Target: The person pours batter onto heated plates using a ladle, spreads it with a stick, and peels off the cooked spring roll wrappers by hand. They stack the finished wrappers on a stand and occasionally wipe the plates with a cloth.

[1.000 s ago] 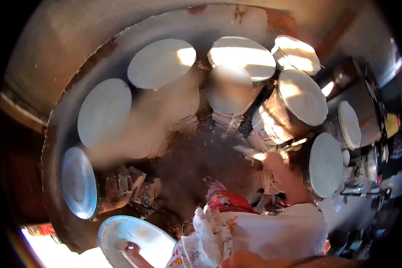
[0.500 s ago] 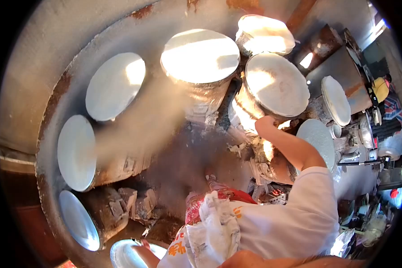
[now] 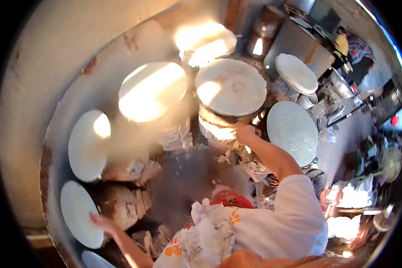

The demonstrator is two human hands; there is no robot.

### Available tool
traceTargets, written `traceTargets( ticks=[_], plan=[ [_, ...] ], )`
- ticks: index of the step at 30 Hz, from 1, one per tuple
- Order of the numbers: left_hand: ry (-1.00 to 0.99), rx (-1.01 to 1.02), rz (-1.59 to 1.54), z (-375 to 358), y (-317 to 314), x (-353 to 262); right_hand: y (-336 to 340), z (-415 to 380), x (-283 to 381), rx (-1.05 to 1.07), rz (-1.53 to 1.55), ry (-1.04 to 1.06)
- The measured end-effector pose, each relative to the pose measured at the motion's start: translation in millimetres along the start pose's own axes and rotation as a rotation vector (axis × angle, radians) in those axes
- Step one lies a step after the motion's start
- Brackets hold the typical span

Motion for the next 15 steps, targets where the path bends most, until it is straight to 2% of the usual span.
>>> traceTargets(
  ticks=[1, 2, 4, 6, 7, 8, 9, 10, 12, 13, 14, 15],
  plan=[
    [0.443, 0.189, -0.163, -15.1, -59.1, -57.8, 4.9, -15.9, -9.5, -0.081, 0.218, 0.058],
    [0.479, 0.311, -0.296, -38.9, -90.1, -160.5, 8.4, -35.6, -31.7, -0.173, 0.416, 0.118],
    [0.362, 0.470, -0.623, -78.7, -173.0, -241.5, 31.8, -71.6, -83.7, -0.365, 0.950, 0.270],
    [0.273, 0.614, -0.773, -121.4, -231.2, -338.4, 66.5, -90.1, -163.6, -0.460, 1.026, -0.089],
    [0.209, 0.760, -0.680, -148.2, -263.4, -386.4, 73.6, -92.6, -200.9, -0.488, 1.064, -0.266],
    [0.142, 0.897, -0.580, -174.3, -299.5, -420.3, 74.8, -70.8, -229.6, -0.566, 1.013, -0.317],
    [-0.145, 0.870, -0.695, -206.5, -360.3, -441.1, 73.9, -31.9, -259.4, -0.652, 0.961, -0.359],
    [0.095, 1.008, -0.758, -234.1, -378.2, -489.8, 71.2, 9.2, -284.0, -0.739, 0.911, -0.398],
    [-0.271, 1.011, -0.633, -263.4, -435.4, -555.9, 45.1, 91.8, -313.8, -0.974, 0.830, -0.351],
    [-0.407, 0.960, -0.552, -273.0, -465.2, -576.8, 56.1, 125.2, -330.0, -1.117, 0.778, -0.314],
    [-0.545, 0.908, -0.459, -276.7, -492.0, -595.0, 65.0, 152.3, -338.2, -1.069, 0.881, -0.304],
    [-0.602, 0.876, -0.380, -280.7, -514.9, -609.7, 64.9, 166.4, -341.2, -1.001, 0.985, -0.303]
  ],
)
Point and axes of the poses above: each hand's wrist, its own z-axis towards the middle knuckle, its own y-axis out of the back of the hand, x = y × z, the point moved 9 cm from there along z, towards the middle knuckle, and after that the axes turned 5 degrees about -x, right-handed, at the moved point
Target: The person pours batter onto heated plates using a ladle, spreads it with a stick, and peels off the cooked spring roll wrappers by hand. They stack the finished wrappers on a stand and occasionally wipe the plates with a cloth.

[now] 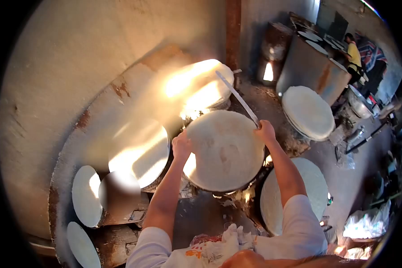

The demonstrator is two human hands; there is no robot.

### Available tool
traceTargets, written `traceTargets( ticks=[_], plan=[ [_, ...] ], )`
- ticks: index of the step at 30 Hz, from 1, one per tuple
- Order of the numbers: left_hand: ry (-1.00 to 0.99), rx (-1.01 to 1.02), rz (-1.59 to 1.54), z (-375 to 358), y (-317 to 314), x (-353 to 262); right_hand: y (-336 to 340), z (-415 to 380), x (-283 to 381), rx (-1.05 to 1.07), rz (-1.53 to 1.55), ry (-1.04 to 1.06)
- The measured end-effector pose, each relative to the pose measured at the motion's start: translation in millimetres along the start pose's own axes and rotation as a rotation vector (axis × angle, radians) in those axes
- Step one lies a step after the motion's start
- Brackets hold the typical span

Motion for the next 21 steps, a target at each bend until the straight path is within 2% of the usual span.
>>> traceTargets(
  ticks=[2, 5, 7, 8, 11, 12, 13, 14, 15, 16, 17, 18, 19, 20, 21],
  plan=[
    [-0.023, 0.024, 0.180, 35.2, -30.9, -0.7, -6.7, 18.7, -2.2, 0.042, 0.082, -0.092],
    [0.050, 0.128, 0.172, 68.3, -57.8, 19.0, -1.2, 11.9, 7.0, 0.005, 0.076, -0.110],
    [0.200, 0.223, -0.010, 68.8, -59.8, 26.7, 17.6, 9.8, 33.0, -0.101, 0.037, -0.022],
    [0.265, 0.246, -0.101, 77.5, -57.4, 30.9, 23.4, 9.2, 43.4, -0.102, 0.098, -0.053],
    [0.276, 0.061, -0.455, 68.8, -35.9, 39.1, 59.0, -11.9, 61.1, -0.103, 0.240, -0.131],
    [0.180, -0.041, -0.715, 61.6, -30.7, 50.6, 74.5, -21.4, 71.8, -0.117, 0.278, -0.141],
    [0.286, 0.019, -0.859, 53.4, -10.0, 42.4, 89.4, -32.9, 78.8, -0.145, 0.311, -0.152],
    [0.416, -0.037, -0.812, 48.9, 26.0, 14.5, 100.8, -42.7, 81.1, -0.176, 0.317, -0.150],
    [0.407, -0.051, -0.796, 44.0, 51.2, 3.3, 119.3, -50.3, 86.1, -0.200, 0.332, -0.187],
    [0.262, 0.016, -0.555, 43.7, 72.4, -2.3, 143.1, -56.9, 94.5, -0.231, 0.349, -0.225],
    [0.100, -0.071, -0.733, 48.2, 112.2, -48.9, 160.2, -65.0, 98.8, -0.275, 0.366, -0.262],
    [0.194, -0.048, -0.667, 52.5, 124.3, -53.8, 169.1, -68.0, 89.6, -0.234, 0.553, -0.230],
    [-0.043, -0.053, -0.512, 68.4, 146.9, -94.4, 183.3, -65.2, 81.2, -0.218, 0.734, -0.179],
    [0.089, 0.076, -0.628, 80.7, 137.5, -105.9, 198.8, -65.4, 82.7, -0.130, 0.661, -0.277],
    [0.231, 0.219, -0.730, 88.3, 118.2, -116.3, 196.9, -54.5, 62.3, -0.050, 0.797, -0.243]
  ],
)
Point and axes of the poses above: each hand's wrist, its own z-axis towards the middle knuckle, its own y-axis out of the back of the hand, x = y × z, the point moved 9 cm from there along z, towards the middle knuckle, and after that the axes turned 5 degrees about -x, right-handed, at the moved point
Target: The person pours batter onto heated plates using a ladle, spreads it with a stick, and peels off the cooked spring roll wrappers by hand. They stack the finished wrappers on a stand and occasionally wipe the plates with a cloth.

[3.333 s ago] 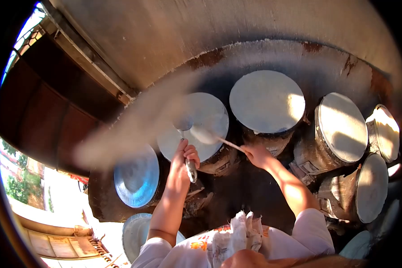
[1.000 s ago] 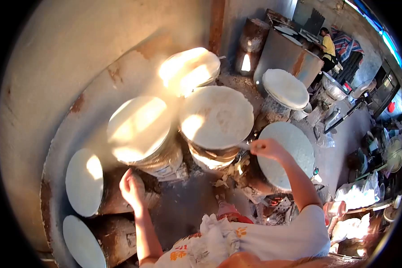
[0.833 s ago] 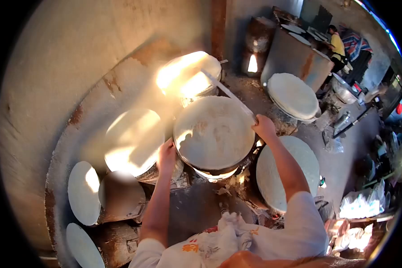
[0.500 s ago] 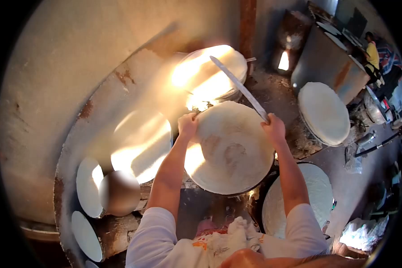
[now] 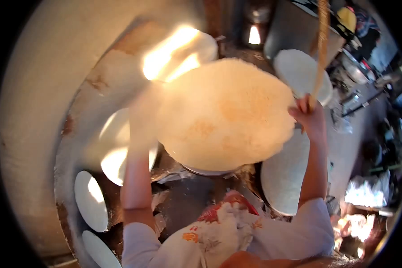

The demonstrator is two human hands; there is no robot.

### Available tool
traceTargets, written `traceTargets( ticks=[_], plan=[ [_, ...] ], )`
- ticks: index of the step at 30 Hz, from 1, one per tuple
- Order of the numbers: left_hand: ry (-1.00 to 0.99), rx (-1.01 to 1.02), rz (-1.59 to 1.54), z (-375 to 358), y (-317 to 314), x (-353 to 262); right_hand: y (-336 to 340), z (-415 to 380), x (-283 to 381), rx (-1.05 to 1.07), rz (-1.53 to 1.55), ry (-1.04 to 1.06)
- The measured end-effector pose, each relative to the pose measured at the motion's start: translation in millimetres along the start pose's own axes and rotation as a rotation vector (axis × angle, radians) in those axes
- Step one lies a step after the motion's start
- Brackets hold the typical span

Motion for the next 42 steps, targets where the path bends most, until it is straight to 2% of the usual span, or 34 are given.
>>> traceTargets(
  ticks=[1, 2, 3, 4, 6, 8, 9, 10, 12, 14, 16, 18, 19, 21, 24, 27, 29, 31, 33, 35, 36, 37, 38, 39, 42],
  plan=[
    [-0.053, 0.051, 0.019, 8.8, -23.6, -9.4, 14.7, 6.3, -5.7, -0.034, -0.063, -0.093],
    [-0.121, 0.103, 0.037, 23.2, -49.9, -22.5, 27.4, 20.8, -25.9, 0.037, -0.017, -0.047],
    [-0.217, 0.157, 0.055, 35.2, -77.7, -44.5, 43.7, 31.2, -38.0, -0.014, -0.096, -0.205],
    [-0.262, 0.127, 0.094, 45.6, -100.8, -70.9, 62.3, 47.5, -40.8, -0.086, -0.047, -0.232],
    [-0.349, 0.052, 0.147, 66.3, -152.0, -135.0, 122.6, 90.0, -17.5, -0.236, -0.021, -0.091],
    [-0.906, 0.050, 0.253, 53.4, -196.1, -205.1, 184.8, 123.3, 21.8, -0.348, 0.056, 0.105],
    [-1.043, 0.012, 0.204, 43.2, -215.7, -219.7, 220.8, 133.2, 31.2, -0.371, 0.041, 0.173],
    [-1.149, -0.010, 0.172, 21.3, -237.7, -228.8, 246.9, 123.6, 37.4, -0.362, 0.098, 0.142],
    [-1.107, -0.019, 0.174, 17.6, -289.9, -188.8, 277.9, 106.4, 9.3, -0.337, 0.194, 0.047],
    [-1.018, 0.006, 0.155, 32.9, -349.9, -136.0, 301.1, 108.8, -53.9, -0.200, 0.407, 0.014],
    [-1.021, 0.072, 0.368, 45.9, -411.5, -82.9, 324.0, 107.9, -122.1, -0.476, 0.340, -0.086],
    [-0.917, 0.193, 0.619, 48.7, -452.2, -23.1, 328.2, 107.3, -198.8, -0.598, 0.261, -0.170],
    [-0.887, 0.210, 0.620, 40.1, -454.3, -5.6, 331.8, 105.5, -241.8, -0.635, 0.249, -0.198],
    [-0.827, 0.243, 0.641, 27.4, -443.6, 29.0, 330.5, 100.5, -289.3, -0.669, 0.220, -0.235],
    [-0.796, 0.309, 0.609, 5.2, -390.9, 38.5, 334.3, 99.5, -310.3, -0.680, 0.179, -0.222],
    [-0.787, 0.278, 0.708, -32.1, -308.5, 35.4, 350.9, 108.6, -313.1, -0.694, 0.158, -0.187],
    [-0.680, 0.302, 0.748, -61.4, -248.3, 35.9, 366.8, 118.8, -313.3, -0.732, 0.091, -0.209],
    [-0.666, 0.244, 0.834, -99.1, -183.1, 47.8, 381.8, 126.7, -325.6, -0.782, 0.021, -0.206],
    [-0.487, 0.160, 0.901, -142.9, -116.1, 58.0, 397.4, 128.7, -344.5, -0.808, -0.044, -0.178],
    [-0.256, 0.094, 0.954, -191.6, -56.2, 71.0, 413.0, 135.8, -367.2, -0.719, -0.048, -0.082],
    [-0.118, 0.044, 0.968, -220.9, -27.0, 76.0, 405.9, 134.2, -362.9, -0.732, -0.096, -0.194],
    [-0.076, 0.007, 0.991, -252.9, -2.4, 74.6, 391.4, 124.3, -325.8, -0.670, -0.603, -0.217],
    [0.039, -0.016, 0.968, -283.1, 14.0, 64.6, 383.7, 123.7, -298.6, -0.664, -0.852, -0.091],
    [0.110, -0.099, 0.940, -318.5, 29.4, 51.6, 366.3, 109.8, -265.2, -0.655, -0.943, 0.088],
    [0.411, -0.390, 0.976, -456.4, 79.6, 67.4, 268.9, 65.4, -148.1, -0.711, -0.878, 0.586]
  ],
)
Point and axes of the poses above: each hand's wrist, its own z-axis towards the middle knuckle, its own y-axis out of the back of the hand, x = y × z, the point moved 9 cm from there along z, towards the middle knuckle, and after that the axes turned 5 degrees about -x, right-handed, at the moved point
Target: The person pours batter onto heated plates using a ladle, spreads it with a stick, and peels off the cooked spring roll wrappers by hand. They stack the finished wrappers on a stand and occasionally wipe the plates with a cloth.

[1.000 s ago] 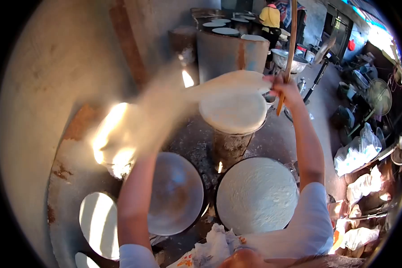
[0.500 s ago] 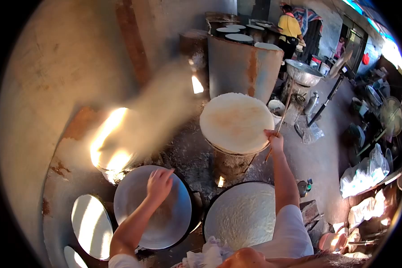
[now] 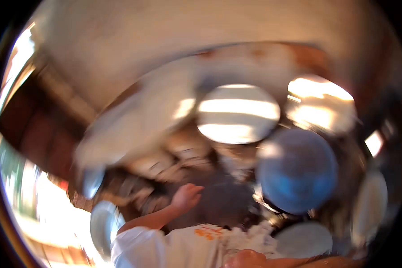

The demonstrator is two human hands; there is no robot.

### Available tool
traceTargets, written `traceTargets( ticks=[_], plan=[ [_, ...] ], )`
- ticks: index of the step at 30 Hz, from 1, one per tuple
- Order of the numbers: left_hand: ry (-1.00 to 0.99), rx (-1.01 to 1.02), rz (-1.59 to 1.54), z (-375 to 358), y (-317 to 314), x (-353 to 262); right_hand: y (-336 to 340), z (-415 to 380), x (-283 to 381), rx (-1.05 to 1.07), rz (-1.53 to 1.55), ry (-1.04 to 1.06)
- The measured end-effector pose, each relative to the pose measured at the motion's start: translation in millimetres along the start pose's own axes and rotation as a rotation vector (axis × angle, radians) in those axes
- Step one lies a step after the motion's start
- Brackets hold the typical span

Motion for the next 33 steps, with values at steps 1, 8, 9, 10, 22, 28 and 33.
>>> traceTargets(
  ticks=[1, 8, 9, 10, 22, 28, 33],
  plan=[
    [0.147, -0.030, 0.016, -39.3, 13.7, 43.8, 9.5, -1.6, 59.8, -0.039, 0.114, 0.043],
    [1.248, -0.511, 0.495, -376.6, 167.8, 389.2, 28.5, -250.0, 490.6, 0.869, 1.040, 0.189],
    [1.416, -0.570, 0.473, -405.2, 173.8, 423.2, 20.3, -337.4, 539.1, 1.084, 1.223, 0.398],
    [1.662, -0.545, 0.366, -440.3, 173.5, 427.3, 57.2, -383.4, 594.5, 1.301, 1.368, 0.165],
    [1.849, -0.727, -0.291, -496.7, 83.8, 545.6, 534.2, -721.7, 893.7, 2.106, 1.274, 1.849],
    [1.942, -1.018, -0.870, -572.5, 47.1, 493.3, 689.8, -869.6, 920.8, 1.764, 1.239, 2.228],
    [1.706, -1.397, -1.529, -607.3, 105.9, 500.8, 694.0, -868.0, 917.4, 1.964, 1.159, 2.261]
  ],
)
Point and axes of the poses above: each hand's wrist, its own z-axis towards the middle knuckle, its own y-axis out of the back of the hand, x = y × z, the point moved 9 cm from there along z, towards the middle knuckle, and after that the axes turned 5 degrees about -x, right-handed, at the moved point
